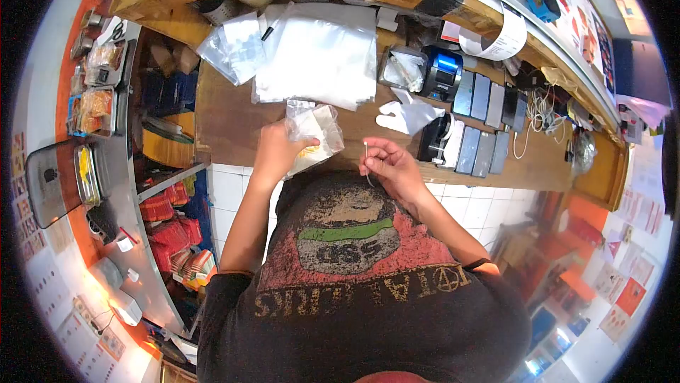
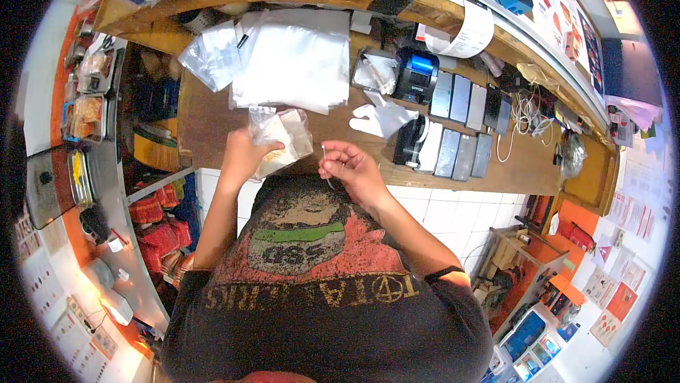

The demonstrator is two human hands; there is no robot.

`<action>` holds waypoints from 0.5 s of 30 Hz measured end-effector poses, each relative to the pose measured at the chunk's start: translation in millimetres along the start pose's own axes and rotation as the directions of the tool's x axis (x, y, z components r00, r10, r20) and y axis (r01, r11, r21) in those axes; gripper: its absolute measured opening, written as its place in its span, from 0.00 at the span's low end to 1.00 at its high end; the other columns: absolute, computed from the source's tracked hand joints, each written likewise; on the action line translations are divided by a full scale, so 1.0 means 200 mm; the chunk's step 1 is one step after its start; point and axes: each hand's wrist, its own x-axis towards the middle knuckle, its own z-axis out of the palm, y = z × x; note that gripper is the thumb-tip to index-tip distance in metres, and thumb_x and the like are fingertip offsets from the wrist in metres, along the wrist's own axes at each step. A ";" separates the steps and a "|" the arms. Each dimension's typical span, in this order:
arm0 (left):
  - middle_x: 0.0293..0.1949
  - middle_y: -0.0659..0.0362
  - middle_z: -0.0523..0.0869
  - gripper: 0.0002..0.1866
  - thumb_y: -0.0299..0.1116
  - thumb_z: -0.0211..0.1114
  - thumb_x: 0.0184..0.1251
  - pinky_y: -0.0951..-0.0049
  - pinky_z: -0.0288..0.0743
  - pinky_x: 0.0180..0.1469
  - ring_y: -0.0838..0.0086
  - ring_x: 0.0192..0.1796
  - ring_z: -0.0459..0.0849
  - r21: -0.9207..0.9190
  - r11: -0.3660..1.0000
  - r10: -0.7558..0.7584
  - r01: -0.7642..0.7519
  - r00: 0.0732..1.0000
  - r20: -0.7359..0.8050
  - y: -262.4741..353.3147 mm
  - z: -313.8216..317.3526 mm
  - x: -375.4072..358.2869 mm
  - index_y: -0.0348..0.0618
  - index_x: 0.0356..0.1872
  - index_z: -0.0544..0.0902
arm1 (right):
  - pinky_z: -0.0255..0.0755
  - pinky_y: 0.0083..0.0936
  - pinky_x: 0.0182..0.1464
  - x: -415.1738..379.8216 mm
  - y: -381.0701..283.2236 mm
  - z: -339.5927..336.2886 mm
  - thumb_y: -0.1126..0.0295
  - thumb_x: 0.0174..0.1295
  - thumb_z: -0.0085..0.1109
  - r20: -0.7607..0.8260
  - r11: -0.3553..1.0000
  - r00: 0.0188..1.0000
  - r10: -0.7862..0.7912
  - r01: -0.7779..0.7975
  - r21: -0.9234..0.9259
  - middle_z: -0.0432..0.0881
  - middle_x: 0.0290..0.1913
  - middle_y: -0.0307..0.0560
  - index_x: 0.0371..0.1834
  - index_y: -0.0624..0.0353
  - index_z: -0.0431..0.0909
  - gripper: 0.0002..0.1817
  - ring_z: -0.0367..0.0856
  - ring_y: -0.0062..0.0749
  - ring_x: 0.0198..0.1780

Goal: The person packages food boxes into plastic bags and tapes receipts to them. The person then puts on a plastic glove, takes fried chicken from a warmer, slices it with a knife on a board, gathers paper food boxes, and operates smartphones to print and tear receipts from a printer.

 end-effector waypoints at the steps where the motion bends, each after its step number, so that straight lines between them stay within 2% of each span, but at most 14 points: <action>1: 0.28 0.41 0.86 0.21 0.42 0.81 0.45 0.58 0.77 0.38 0.50 0.31 0.85 -0.015 1.000 -0.023 0.023 1.000 0.004 0.01 0.00 0.00 0.32 0.30 0.86 | 0.78 0.25 0.49 -0.01 0.01 -0.01 0.76 0.65 0.63 -0.005 1.000 1.000 -0.003 0.003 0.000 0.83 0.41 0.42 0.58 0.64 0.74 0.19 0.82 0.27 0.43; 3: 0.27 0.41 0.86 0.21 0.42 0.81 0.45 0.58 0.77 0.38 0.50 0.30 0.85 -0.030 0.999 -0.040 0.040 0.999 0.010 0.03 -0.02 0.00 0.31 0.29 0.86 | 0.78 0.25 0.49 -0.01 0.02 -0.02 0.75 0.65 0.65 -0.054 0.999 0.998 0.035 -0.033 0.031 0.83 0.40 0.42 0.54 0.64 0.78 0.15 0.83 0.27 0.43; 6: 0.28 0.41 0.86 0.20 0.39 0.81 0.45 0.59 0.77 0.38 0.52 0.30 0.86 0.065 0.997 -0.048 0.044 0.997 0.059 0.03 -0.06 0.00 0.31 0.31 0.86 | 0.78 0.24 0.46 0.04 0.01 -0.02 0.75 0.66 0.64 -0.131 0.997 0.991 0.002 0.009 0.082 0.83 0.39 0.41 0.50 0.64 0.81 0.11 0.82 0.26 0.41; 7: 0.27 0.43 0.87 0.19 0.36 0.80 0.46 0.62 0.77 0.35 0.57 0.28 0.86 -0.027 0.998 -0.050 0.053 0.996 0.077 0.02 -0.06 -0.01 0.30 0.31 0.86 | 0.78 0.24 0.46 0.08 0.00 -0.01 0.75 0.66 0.64 -0.126 0.997 0.992 -0.003 0.014 0.081 0.83 0.39 0.41 0.50 0.64 0.81 0.11 0.82 0.26 0.41; 8: 0.27 0.45 0.87 0.17 0.34 0.79 0.47 0.64 0.77 0.33 0.62 0.26 0.86 -0.118 0.991 -0.053 0.064 0.994 0.095 0.01 -0.06 -0.01 0.30 0.32 0.86 | 0.76 0.23 0.44 0.13 -0.01 0.00 0.76 0.66 0.62 -0.162 0.999 0.987 -0.022 0.026 0.022 0.83 0.38 0.42 0.49 0.66 0.81 0.10 0.81 0.26 0.39; 9: 0.27 0.45 0.87 0.17 0.34 0.79 0.47 0.64 0.77 0.33 0.62 0.26 0.86 -0.113 0.991 -0.055 0.065 0.995 0.088 0.03 -0.08 -0.01 0.30 0.32 0.86 | 0.75 0.22 0.42 0.19 -0.01 0.02 0.77 0.66 0.61 -0.195 0.999 0.980 -0.040 0.034 -0.035 0.83 0.37 0.43 0.48 0.67 0.81 0.09 0.80 0.26 0.36; 10: 0.26 0.48 0.87 0.15 0.31 0.78 0.48 0.67 0.77 0.31 0.68 0.25 0.85 -0.155 0.981 -0.093 0.116 0.985 0.148 0.07 -0.11 -0.01 0.29 0.32 0.86 | 0.74 0.20 0.39 0.26 0.00 0.05 0.78 0.65 0.60 -0.177 0.987 0.980 -0.095 0.069 -0.146 0.83 0.34 0.41 0.47 0.68 0.82 0.10 0.79 0.23 0.34; 11: 0.25 0.51 0.88 0.13 0.28 0.76 0.50 0.70 0.76 0.28 0.74 0.24 0.84 -0.193 0.967 -0.127 0.169 0.969 0.210 0.08 -0.14 -0.01 0.29 0.33 0.86 | 0.74 0.20 0.39 0.35 0.03 0.09 0.78 0.65 0.60 -0.170 0.988 0.981 -0.094 0.070 -0.140 0.83 0.34 0.41 0.47 0.68 0.82 0.10 0.79 0.23 0.34; 12: 0.25 0.51 0.88 0.13 0.28 0.76 0.50 0.70 0.76 0.28 0.74 0.24 0.84 -0.185 0.968 -0.131 0.169 0.970 0.205 0.06 -0.14 -0.01 0.29 0.33 0.86 | 0.73 0.20 0.38 0.44 0.07 0.11 0.78 0.63 0.60 -0.137 0.921 0.971 -0.195 0.133 -0.367 0.82 0.32 0.40 0.49 0.67 0.83 0.11 0.78 0.22 0.32; 13: 0.23 0.54 0.86 0.11 0.28 0.77 0.50 0.72 0.74 0.26 0.77 0.22 0.82 -0.231 0.963 -0.095 0.140 0.977 0.193 0.03 -0.12 -0.01 0.31 0.31 0.86 | 0.73 0.19 0.36 0.51 0.11 0.15 0.79 0.62 0.61 -0.083 0.798 0.954 -0.287 0.190 -0.571 0.82 0.30 0.39 0.50 0.66 0.84 0.13 0.77 0.20 0.31; 14: 0.20 0.58 0.84 0.10 0.28 0.77 0.51 0.74 0.72 0.24 0.79 0.21 0.80 -0.276 0.955 -0.059 0.108 0.982 0.179 0.00 -0.11 -0.01 0.33 0.29 0.86 | 0.73 0.19 0.36 0.56 0.15 0.19 0.79 0.62 0.61 -0.079 0.800 0.954 -0.289 0.196 -0.567 0.82 0.30 0.39 0.50 0.66 0.84 0.13 0.77 0.20 0.31; 15: 0.20 0.58 0.84 0.10 0.28 0.77 0.51 0.74 0.72 0.24 0.79 0.21 0.80 -0.271 0.957 -0.059 0.106 0.983 0.177 -0.01 -0.10 -0.02 0.33 0.29 0.86 | 0.74 0.21 0.35 0.61 0.19 0.25 0.78 0.61 0.62 0.005 0.667 0.918 -0.397 0.292 -0.685 0.83 0.31 0.42 0.51 0.62 0.84 0.15 0.78 0.20 0.30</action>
